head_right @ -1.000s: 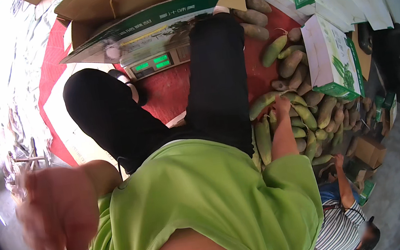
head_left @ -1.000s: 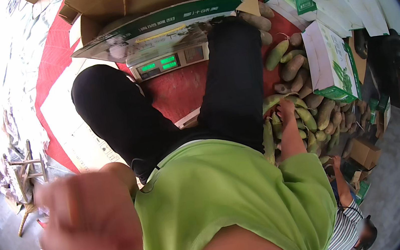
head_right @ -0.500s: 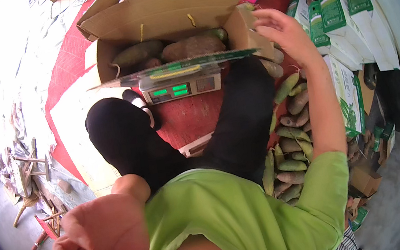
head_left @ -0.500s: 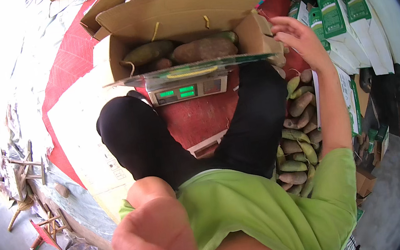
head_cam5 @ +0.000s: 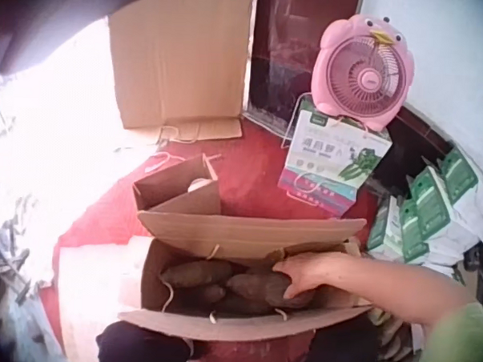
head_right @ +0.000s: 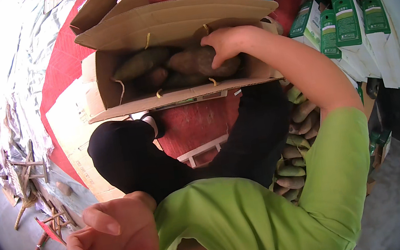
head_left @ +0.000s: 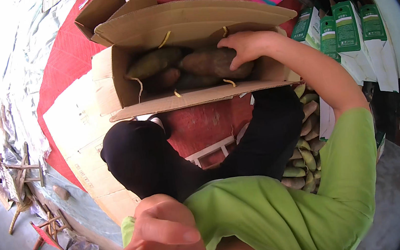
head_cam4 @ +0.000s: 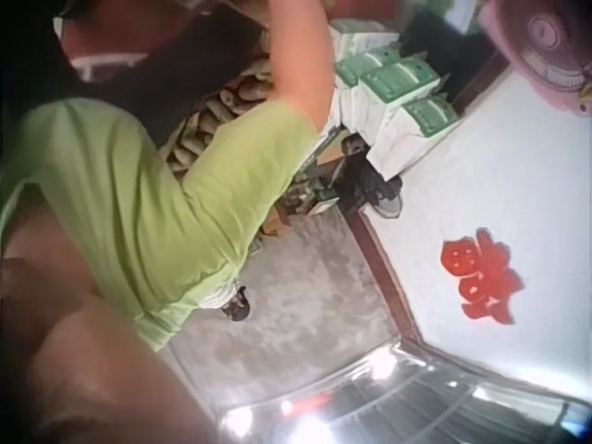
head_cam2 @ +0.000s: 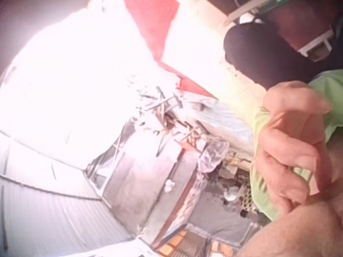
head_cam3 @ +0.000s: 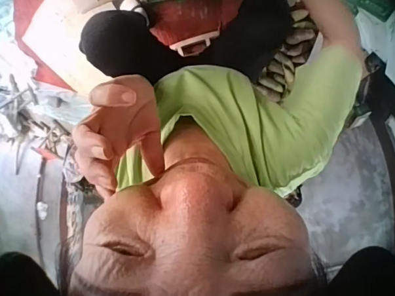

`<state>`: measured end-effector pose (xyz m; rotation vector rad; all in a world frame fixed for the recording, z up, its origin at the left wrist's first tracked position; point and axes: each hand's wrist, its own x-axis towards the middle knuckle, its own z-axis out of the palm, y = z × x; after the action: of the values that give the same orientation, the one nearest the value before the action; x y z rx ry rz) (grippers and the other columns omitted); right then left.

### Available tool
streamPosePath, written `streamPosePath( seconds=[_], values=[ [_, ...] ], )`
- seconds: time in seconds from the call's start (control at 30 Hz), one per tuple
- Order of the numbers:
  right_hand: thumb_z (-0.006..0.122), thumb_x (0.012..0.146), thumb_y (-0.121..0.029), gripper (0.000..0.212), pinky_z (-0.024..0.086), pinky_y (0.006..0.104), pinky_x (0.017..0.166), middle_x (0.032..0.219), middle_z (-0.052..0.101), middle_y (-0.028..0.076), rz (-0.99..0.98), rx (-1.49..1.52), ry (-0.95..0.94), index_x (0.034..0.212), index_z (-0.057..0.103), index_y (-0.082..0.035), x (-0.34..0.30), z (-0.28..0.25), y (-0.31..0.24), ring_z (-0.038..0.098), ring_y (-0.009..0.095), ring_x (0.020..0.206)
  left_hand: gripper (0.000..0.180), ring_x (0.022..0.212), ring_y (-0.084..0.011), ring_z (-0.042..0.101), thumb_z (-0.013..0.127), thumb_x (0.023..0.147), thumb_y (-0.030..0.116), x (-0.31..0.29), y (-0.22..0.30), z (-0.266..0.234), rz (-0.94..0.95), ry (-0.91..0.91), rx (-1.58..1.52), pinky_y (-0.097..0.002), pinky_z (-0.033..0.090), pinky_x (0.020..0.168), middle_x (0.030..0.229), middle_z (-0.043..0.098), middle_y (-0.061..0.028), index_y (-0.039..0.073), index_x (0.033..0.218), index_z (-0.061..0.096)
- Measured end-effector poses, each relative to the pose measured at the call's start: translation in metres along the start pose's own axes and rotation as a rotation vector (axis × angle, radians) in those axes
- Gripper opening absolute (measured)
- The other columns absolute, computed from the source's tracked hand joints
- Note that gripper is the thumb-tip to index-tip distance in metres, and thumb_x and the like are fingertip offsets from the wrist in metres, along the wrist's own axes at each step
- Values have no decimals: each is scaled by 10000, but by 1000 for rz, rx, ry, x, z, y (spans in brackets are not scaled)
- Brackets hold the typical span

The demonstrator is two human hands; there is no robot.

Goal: Sort radishes from a pile on the floor into cardboard boxes and weigh them on a scale.

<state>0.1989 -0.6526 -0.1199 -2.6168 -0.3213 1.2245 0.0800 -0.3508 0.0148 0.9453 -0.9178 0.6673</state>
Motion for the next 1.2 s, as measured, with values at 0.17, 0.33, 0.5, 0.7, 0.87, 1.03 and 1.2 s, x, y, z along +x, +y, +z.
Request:
streamPosePath(
  seconds=[0.17, 0.33, 0.5, 0.7, 0.87, 1.03, 1.2],
  values=[
    [753, 706, -348, 798, 386, 394, 1023, 1306, 500, 187, -5, -7, -84, 1375, 406, -86, -1, -4, 11, 466, 332, 1227, 580, 1188, -211, 401, 700, 835, 233, 7, -6, -9, -146, -83, 20, -443, 465, 622, 1342, 435, 44, 275, 1355, 449],
    [741, 728, -309, 758, 379, 387, 1031, 1323, 476, 189, -33, 23, -168, 1367, 411, -69, 10, -28, -9, 445, 338, 1241, 565, 1183, -211, 401, 692, 841, 237, 10, -15, -11, -155, -46, 65, -434, 465, 621, 1309, 448, 40, 266, 1351, 453],
    [701, 780, -201, 625, 407, 417, 1000, 1284, 506, 179, -353, 31, 122, 1330, 445, -51, 54, -20, -75, 505, 342, 1174, 198, 810, -190, 572, 653, 749, 162, 3, -39, 23, -32, 392, 77, -336, 511, 623, 803, 544, -23, 62, 897, 570],
    [701, 767, -155, 495, 472, 424, 898, 1150, 575, 154, -378, -155, 322, 1213, 521, -39, 99, -4, -111, 572, 312, 1072, 334, 1024, -176, 518, 601, 896, 421, -16, -44, -2, -385, -123, 114, -410, 474, 757, 1007, 574, 22, 202, 1146, 580],
    [648, 783, -125, 335, 496, 415, 848, 1008, 633, 146, -411, -227, 469, 1102, 569, -58, 135, 10, -135, 617, 305, 981, 397, 743, -235, 551, 571, 906, 440, -5, -55, -1, -387, -219, 149, -374, 482, 569, 887, 519, -48, 110, 1124, 538],
    [616, 787, -113, 265, 495, 448, 834, 996, 633, 165, -464, -89, 448, 1039, 559, -57, 104, -3, -126, 618, 359, 941, 332, 649, -255, 594, 518, 951, 360, -15, -78, -8, -239, -161, 155, -334, 497, 521, 840, 564, -115, 43, 1049, 498],
    [764, 701, -145, 601, 473, 352, 885, 1066, 614, 187, -530, 305, 642, 1222, 500, -4, 3, -47, -105, 599, 300, 1016, 484, 674, -293, 573, 340, 1003, 410, -14, -75, -25, -270, -290, 240, -378, 522, 580, 852, 542, -154, -17, 1184, 477]
  ],
)
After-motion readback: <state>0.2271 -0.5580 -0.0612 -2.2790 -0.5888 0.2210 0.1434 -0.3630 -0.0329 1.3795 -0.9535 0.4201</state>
